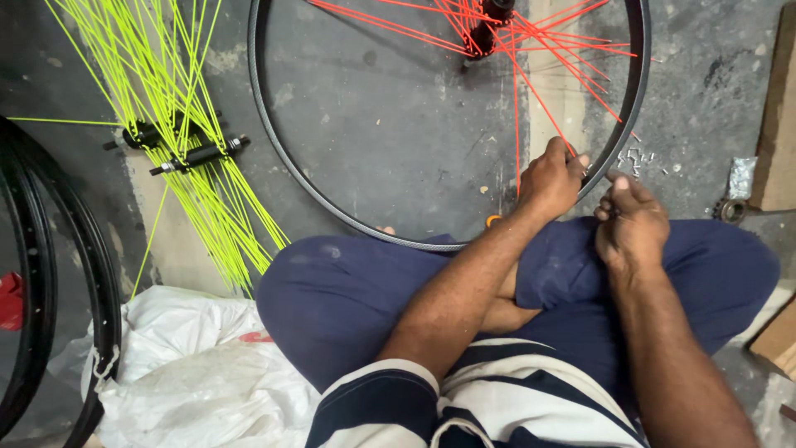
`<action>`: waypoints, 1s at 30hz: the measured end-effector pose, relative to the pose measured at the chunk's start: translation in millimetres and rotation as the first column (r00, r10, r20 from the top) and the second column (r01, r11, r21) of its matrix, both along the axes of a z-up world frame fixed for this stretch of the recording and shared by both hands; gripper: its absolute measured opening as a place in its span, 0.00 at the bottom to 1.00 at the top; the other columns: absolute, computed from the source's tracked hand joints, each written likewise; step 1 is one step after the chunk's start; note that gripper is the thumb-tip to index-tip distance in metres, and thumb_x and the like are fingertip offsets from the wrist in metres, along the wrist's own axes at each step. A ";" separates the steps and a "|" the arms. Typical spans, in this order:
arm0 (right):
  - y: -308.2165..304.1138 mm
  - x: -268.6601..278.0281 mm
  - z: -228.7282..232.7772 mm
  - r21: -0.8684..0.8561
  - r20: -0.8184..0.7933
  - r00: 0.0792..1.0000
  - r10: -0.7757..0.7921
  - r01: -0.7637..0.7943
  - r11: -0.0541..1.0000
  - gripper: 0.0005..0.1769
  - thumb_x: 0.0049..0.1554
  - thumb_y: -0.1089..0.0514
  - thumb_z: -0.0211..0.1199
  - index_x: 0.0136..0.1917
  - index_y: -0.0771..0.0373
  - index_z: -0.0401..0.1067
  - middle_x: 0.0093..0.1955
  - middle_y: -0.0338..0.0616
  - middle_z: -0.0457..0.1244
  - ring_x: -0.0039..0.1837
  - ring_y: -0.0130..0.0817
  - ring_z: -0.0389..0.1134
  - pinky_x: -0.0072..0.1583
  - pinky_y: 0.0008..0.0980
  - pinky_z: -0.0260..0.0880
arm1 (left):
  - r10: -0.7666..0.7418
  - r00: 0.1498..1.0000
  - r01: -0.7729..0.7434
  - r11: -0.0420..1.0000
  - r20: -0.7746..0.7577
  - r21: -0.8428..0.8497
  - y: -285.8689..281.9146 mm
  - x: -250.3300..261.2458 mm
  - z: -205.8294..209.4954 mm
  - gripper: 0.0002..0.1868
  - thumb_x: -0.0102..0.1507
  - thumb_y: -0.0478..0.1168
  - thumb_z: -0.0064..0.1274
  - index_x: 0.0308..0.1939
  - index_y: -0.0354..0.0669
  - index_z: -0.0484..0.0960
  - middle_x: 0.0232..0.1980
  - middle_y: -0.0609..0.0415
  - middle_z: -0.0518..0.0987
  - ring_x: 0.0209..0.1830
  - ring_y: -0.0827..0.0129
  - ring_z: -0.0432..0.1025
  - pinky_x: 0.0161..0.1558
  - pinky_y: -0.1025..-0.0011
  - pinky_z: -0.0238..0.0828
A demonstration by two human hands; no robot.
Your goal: The person sits on the floor and laces a bicycle wheel by inserting red spokes into the hub and rim. They thread the spoke ends through the rim holes and secure them with nipples, repeating the process for multiple spokes.
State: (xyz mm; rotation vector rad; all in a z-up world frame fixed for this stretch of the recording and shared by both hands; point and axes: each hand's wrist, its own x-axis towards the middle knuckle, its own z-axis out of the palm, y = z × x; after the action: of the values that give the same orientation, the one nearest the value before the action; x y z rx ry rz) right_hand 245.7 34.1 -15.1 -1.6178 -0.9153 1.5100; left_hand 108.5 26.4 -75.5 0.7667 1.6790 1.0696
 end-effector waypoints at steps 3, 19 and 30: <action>1.6 -2.0 -4.4 0.022 0.048 0.997 -0.057 0.056 0.998 0.06 0.65 0.61 0.65 0.50 0.62 0.69 0.41 0.39 0.62 0.38 0.27 0.62 0.39 0.25 0.63 | 0.030 0.999 -0.031 0.999 0.011 0.043 -1.9 2.0 -2.5 0.17 0.64 0.49 0.54 0.46 0.40 0.71 0.38 0.40 0.83 0.42 0.40 0.77 0.44 0.48 0.71; 6.1 -8.7 -11.5 -0.076 -0.102 0.995 -0.002 -0.006 0.997 0.09 0.63 0.69 0.61 0.57 0.72 0.73 0.46 0.44 0.67 0.43 0.29 0.66 0.47 0.26 0.70 | 0.055 0.779 -0.042 0.998 0.624 -0.037 6.5 -9.4 -15.1 0.16 0.68 0.48 0.52 0.44 0.36 0.75 0.34 0.52 0.80 0.32 0.66 0.76 0.33 0.63 0.75; -2.7 -12.5 -6.7 -0.054 -0.051 0.999 -0.012 0.009 0.998 0.10 0.58 0.72 0.62 0.54 0.71 0.74 0.45 0.45 0.68 0.42 0.29 0.68 0.44 0.25 0.71 | 0.021 0.762 -0.061 0.997 0.648 0.040 2.5 -22.9 -7.0 0.12 0.67 0.40 0.56 0.40 0.31 0.78 0.31 0.49 0.80 0.24 0.70 0.75 0.24 0.70 0.74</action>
State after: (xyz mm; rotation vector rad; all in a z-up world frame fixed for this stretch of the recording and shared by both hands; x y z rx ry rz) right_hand 233.3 31.4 -21.9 -1.6121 -0.8435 1.5743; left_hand 85.6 28.9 -82.4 0.3219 1.0680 1.2409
